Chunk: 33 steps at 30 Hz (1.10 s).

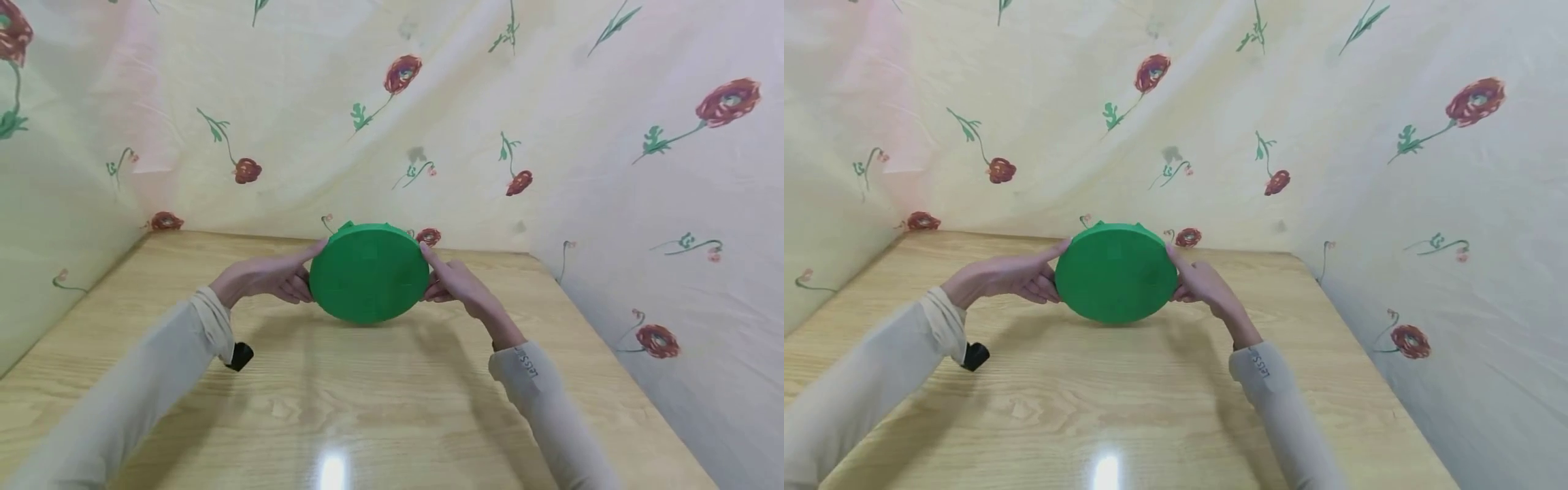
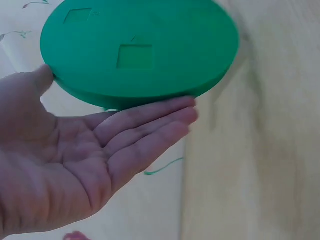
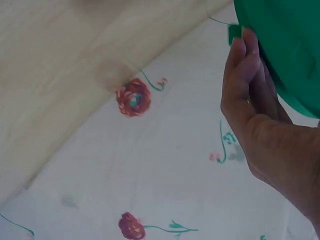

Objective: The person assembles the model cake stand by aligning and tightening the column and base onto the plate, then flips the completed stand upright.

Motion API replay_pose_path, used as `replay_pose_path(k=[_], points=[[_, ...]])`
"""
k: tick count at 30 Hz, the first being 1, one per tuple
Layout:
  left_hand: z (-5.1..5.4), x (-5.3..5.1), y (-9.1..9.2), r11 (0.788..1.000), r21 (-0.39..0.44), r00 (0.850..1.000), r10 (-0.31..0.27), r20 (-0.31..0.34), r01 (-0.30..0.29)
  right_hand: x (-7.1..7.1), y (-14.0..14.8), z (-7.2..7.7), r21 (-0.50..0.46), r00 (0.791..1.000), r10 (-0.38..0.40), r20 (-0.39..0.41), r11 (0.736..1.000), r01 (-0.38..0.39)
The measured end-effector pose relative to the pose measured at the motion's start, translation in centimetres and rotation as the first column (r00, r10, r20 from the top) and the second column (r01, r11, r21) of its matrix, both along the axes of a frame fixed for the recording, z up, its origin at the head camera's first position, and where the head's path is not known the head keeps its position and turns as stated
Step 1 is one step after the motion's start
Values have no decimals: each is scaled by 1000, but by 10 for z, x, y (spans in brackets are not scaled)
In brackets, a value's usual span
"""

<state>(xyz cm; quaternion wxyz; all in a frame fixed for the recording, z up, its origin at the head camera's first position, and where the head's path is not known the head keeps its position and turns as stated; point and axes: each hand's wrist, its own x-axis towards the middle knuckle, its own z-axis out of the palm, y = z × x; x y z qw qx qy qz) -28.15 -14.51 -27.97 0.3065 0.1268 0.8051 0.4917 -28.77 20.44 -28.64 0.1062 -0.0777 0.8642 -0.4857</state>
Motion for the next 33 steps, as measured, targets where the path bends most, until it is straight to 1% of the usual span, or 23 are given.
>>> replay_pose_path(k=[3, 5, 8, 12, 15, 19, 22, 25, 28, 30, 33], points=[[15, -4, 3, 997, -67, 999, -33, 22, 35, 0, -2, 15, 45, 997, 47, 58, 998, -50], [22, -6, 4, 994, -100, 999, -51, 13, 52, -1, -4, 22, 67, 995, 66, 81, 995, -71], [31, -7, 8, 992, -122, 999, -32, -2, 32, -3, -5, 28, 93, 993, 80, 89, 992, -89], [34, -7, 11, 992, -128, 1000, 11, -23, -13, -2, -5, 29, 108, 994, 93, 62, 989, -100], [32, -6, 12, 993, -117, 999, 20, -27, -23, 1, -5, 25, 115, 995, 97, 20, 989, -99], [27, -4, 13, 995, -91, 999, 34, -33, -36, 5, -8, 19, 146, 997, 64, -47, 988, -57], [21, -4, 14, 995, -81, 998, 56, -43, -59, 8, -11, 16, 204, 992, 39, -118, 979, -14], [13, -5, 15, 993, -75, 995, 87, -41, -90, 11, -14, 14, 260, 983, 37, -178, 965, 11], [7, -7, 15, 991, -73, 993, 110, -31, -112, 13, -15, 11, 292, 978, 53, -203, 956, 8], [3, -8, 15, 991, -70, 993, 115, -27, -116, 14, -15, 8, 283, 978, 58, -200, 959, 1], [-3, -9, 13, 992, -60, 993, 113, -22, -114, 14, -12, 4, 266, 975, 88, -204, 963, -31]])
